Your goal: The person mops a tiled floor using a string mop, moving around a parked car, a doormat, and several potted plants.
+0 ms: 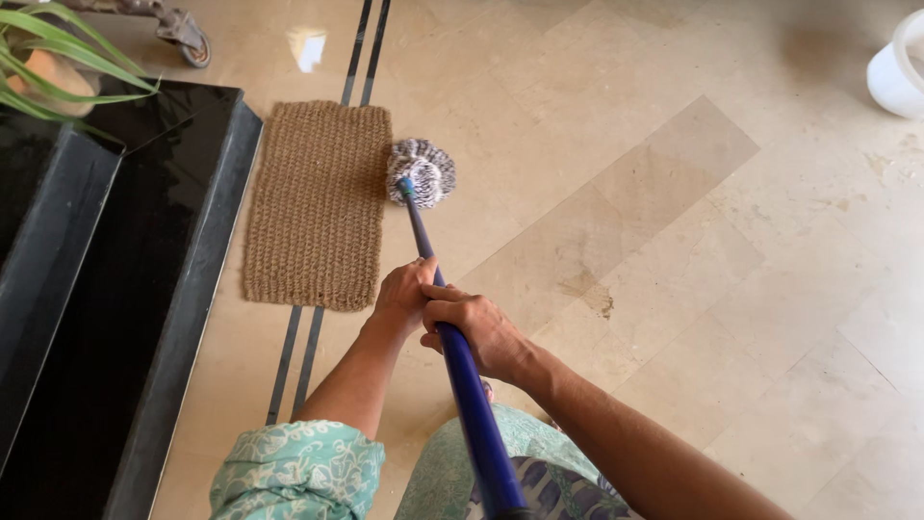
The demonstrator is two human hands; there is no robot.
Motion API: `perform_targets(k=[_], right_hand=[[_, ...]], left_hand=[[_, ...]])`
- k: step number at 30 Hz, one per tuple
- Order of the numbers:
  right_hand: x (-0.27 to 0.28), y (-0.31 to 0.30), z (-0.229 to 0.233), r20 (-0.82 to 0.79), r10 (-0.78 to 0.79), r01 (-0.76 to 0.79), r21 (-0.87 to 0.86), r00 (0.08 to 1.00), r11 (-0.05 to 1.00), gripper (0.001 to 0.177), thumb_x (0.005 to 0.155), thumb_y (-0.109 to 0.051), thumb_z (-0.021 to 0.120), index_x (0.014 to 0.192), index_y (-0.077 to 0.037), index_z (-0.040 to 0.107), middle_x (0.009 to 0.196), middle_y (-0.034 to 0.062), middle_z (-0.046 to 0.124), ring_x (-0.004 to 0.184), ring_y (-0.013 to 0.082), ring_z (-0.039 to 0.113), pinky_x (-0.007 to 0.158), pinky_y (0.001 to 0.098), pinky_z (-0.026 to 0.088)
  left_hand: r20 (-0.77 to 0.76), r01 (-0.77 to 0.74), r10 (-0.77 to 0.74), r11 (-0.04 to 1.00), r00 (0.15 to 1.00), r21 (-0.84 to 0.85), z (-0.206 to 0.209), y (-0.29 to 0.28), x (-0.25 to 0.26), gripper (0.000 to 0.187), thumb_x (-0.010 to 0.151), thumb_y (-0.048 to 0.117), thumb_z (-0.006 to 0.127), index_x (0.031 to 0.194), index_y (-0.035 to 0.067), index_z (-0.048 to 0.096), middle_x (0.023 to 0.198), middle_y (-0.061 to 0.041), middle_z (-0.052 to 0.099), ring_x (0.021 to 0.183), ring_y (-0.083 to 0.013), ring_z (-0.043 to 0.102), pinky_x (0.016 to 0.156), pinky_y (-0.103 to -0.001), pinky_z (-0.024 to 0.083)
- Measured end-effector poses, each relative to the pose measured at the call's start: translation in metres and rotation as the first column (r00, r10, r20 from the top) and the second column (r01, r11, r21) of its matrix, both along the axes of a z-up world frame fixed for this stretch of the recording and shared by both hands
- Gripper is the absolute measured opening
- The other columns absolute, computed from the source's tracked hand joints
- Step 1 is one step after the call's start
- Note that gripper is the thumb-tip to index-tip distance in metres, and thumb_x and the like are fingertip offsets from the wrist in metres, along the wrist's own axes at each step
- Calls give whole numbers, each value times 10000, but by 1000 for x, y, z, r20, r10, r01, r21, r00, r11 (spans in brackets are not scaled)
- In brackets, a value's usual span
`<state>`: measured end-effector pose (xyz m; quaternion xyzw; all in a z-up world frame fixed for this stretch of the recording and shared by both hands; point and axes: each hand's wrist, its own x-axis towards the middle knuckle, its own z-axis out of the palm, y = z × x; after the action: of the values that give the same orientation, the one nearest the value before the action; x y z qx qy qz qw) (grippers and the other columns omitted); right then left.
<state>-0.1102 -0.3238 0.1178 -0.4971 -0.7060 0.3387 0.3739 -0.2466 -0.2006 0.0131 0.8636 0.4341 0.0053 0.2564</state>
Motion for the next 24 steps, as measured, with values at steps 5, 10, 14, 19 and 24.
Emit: perform_targets(k=[5, 10, 14, 19, 24], right_hand=[[6, -30, 0, 37, -13, 14, -32, 999, 999, 153, 824, -111, 776, 879, -38, 653, 1207, 221, 695, 951, 354, 720, 814, 454, 567], [54, -98, 18, 59, -74, 82, -152, 996, 985, 131, 829, -131, 752, 832, -43, 655, 1294, 206, 690, 741, 292, 740, 671, 417, 563], [99, -179, 33, 115, -207, 230, -245, 972, 942, 143, 797, -130, 770, 806, -51, 652, 1302, 170, 701, 632, 287, 712, 587, 416, 529], [149, -285, 40, 178, -363, 393, -188, 915, 900, 166, 770, -124, 808, 817, -70, 658, 1258, 167, 715, 630, 272, 721, 548, 401, 548], [186, -371, 36, 232, -516, 564, -263, 825, 783, 167, 765, -102, 805, 778, -64, 643, 1273, 131, 732, 584, 273, 714, 541, 401, 553]], left_hand=[[-58, -3, 3, 1000, 998, 8, -24, -28, 5, 264, 930, 270, 660, 1001, 26, 591, 1041, -199, 695, 1004, -387, 693, 866, -484, 566], [-77, 42, -41, 999, 996, 18, -28, -86, 66, 151, 916, 142, 642, 1026, 42, 615, 1060, -230, 690, 1009, -401, 689, 874, -483, 568], [-75, 127, -130, 991, 989, -36, -14, -163, 125, 206, 874, 132, 678, 1040, 27, 616, 1066, -243, 684, 1005, -396, 691, 865, -470, 574], [-11, 315, -316, 948, 949, -41, -11, -263, 206, 220, 841, 128, 698, 1017, 9, 644, 1042, -243, 703, 1000, -382, 701, 864, -458, 576], [-18, 467, -471, 879, 882, -96, -16, -344, 277, 170, 909, 130, 665, 1033, 14, 671, 1028, -243, 731, 989, -362, 725, 849, -439, 595]])
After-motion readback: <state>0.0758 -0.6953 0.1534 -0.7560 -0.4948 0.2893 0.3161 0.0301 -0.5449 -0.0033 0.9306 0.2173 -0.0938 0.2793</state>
